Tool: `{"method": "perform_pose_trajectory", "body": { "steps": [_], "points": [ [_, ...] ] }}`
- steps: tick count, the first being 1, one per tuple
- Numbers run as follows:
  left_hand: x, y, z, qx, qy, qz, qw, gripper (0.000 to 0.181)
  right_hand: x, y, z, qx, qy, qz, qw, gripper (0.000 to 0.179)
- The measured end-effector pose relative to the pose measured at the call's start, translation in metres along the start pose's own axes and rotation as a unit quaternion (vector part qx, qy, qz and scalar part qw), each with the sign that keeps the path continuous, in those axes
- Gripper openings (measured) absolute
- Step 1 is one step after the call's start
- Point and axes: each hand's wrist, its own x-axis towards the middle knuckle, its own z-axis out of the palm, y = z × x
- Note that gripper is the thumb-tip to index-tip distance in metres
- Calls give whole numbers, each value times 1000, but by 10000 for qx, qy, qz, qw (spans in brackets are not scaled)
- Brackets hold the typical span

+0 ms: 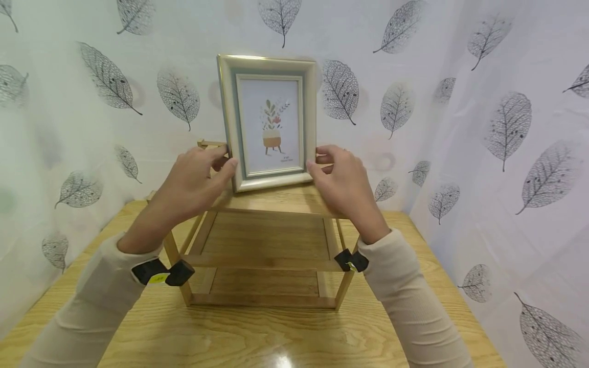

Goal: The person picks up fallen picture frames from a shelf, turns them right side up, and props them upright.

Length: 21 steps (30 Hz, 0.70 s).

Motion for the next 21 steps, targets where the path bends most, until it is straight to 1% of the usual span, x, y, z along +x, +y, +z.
{"method": "perform_pose_trajectory", "body": {
  "steps": [7,15,21],
  "points": [
    [1,-2,0,13,-70,-42,10000,27,1,0,0,23,58,28,10000,34],
    [3,-4,1,-90,83,89,9999,26,0,0,0,45,126,36,9999,29],
    [4,-4,1,-151,45,22,9999,25,-2,-1,-1,177,88,71,9998,28]
  ]
}}
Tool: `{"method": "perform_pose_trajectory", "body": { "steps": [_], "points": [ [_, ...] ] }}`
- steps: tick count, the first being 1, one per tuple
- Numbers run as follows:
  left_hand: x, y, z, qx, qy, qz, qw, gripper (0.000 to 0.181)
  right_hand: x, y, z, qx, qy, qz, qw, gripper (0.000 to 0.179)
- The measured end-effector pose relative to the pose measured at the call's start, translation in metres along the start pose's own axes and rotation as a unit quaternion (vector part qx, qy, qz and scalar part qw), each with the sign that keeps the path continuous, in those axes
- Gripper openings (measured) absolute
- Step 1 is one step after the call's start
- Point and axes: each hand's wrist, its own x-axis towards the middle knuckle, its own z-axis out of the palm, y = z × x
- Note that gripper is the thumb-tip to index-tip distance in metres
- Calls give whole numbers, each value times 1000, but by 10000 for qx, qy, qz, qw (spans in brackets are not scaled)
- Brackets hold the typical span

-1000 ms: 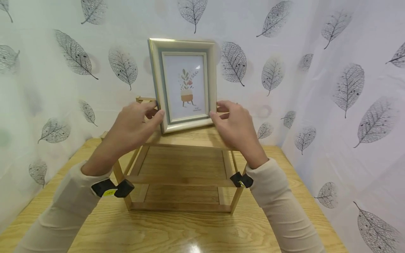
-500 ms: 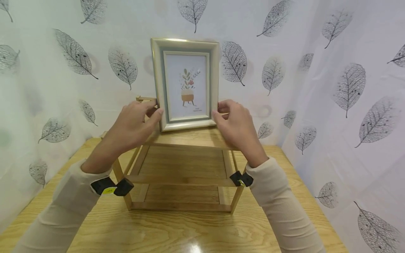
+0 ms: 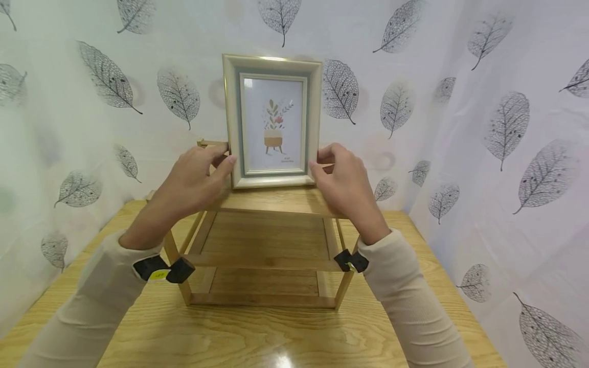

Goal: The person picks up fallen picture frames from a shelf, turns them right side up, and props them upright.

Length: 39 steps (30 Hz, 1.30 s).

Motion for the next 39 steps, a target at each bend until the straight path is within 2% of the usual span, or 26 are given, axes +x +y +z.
{"method": "perform_pose_trajectory", "body": {
  "steps": [12,22,29,33,35,37,39],
  "points": [
    [5,-6,2,-93,-56,-8,9999,25,-1,0,4,215,81,31,9997,22],
    [8,-10,3,-71,-30,114,9999,25,-3,-1,6,238,120,-20,9996,20],
    [7,-10,1,-144,-91,-74,9998,27,-3,-1,6,309,118,-65,9994,20],
    [4,-8,-1,-248,35,-325,9992,32,-3,-2,6,457,83,-64,9989,21],
    [3,-8,-1,-278,118,-374,9988,28,-3,-2,6,507,63,-60,9987,21],
    [2,-7,-1,-265,197,-306,9990,26,-3,-2,6,527,46,-43,9986,21],
    [2,-7,0,-239,241,-214,9992,32,-3,-2,6,480,56,-40,9988,21]
  ]
}}
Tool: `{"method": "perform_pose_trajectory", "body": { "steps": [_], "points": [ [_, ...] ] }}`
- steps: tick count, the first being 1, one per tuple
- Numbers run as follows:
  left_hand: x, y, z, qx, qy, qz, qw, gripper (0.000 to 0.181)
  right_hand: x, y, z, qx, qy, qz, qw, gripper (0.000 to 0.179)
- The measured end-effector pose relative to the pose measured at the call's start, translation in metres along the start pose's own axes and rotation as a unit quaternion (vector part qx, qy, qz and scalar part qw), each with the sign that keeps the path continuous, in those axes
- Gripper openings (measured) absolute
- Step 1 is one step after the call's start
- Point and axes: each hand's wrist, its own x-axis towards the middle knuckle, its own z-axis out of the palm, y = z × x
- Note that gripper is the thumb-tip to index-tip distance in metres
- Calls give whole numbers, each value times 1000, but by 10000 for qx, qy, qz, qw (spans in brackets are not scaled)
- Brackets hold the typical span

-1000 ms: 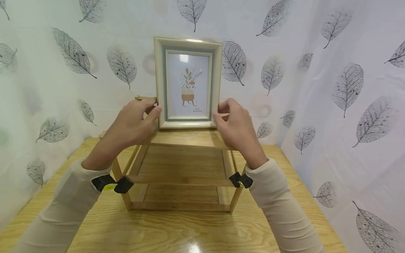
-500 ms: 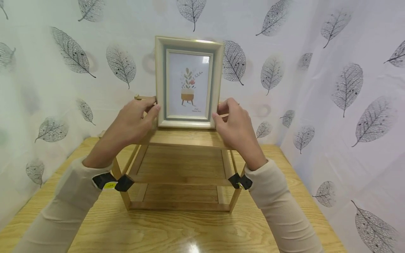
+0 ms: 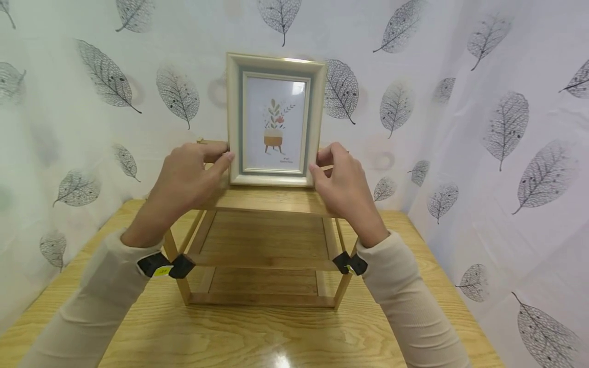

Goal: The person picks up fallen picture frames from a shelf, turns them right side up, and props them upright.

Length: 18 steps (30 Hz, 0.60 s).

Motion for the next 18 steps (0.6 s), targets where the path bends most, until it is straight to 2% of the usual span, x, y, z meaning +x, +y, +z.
{"method": "perform_pose_trajectory", "body": {
  "steps": [6,13,18],
  "points": [
    [1,0,1,40,63,133,9999,37,0,0,0,-118,45,6,9999,22],
    [1,1,-2,146,5,-14,9999,26,0,1,0,-157,77,-15,9998,23],
    [0,-1,-5,254,31,-183,9995,41,-2,2,-8,-409,57,13,9991,29]
  ]
}}
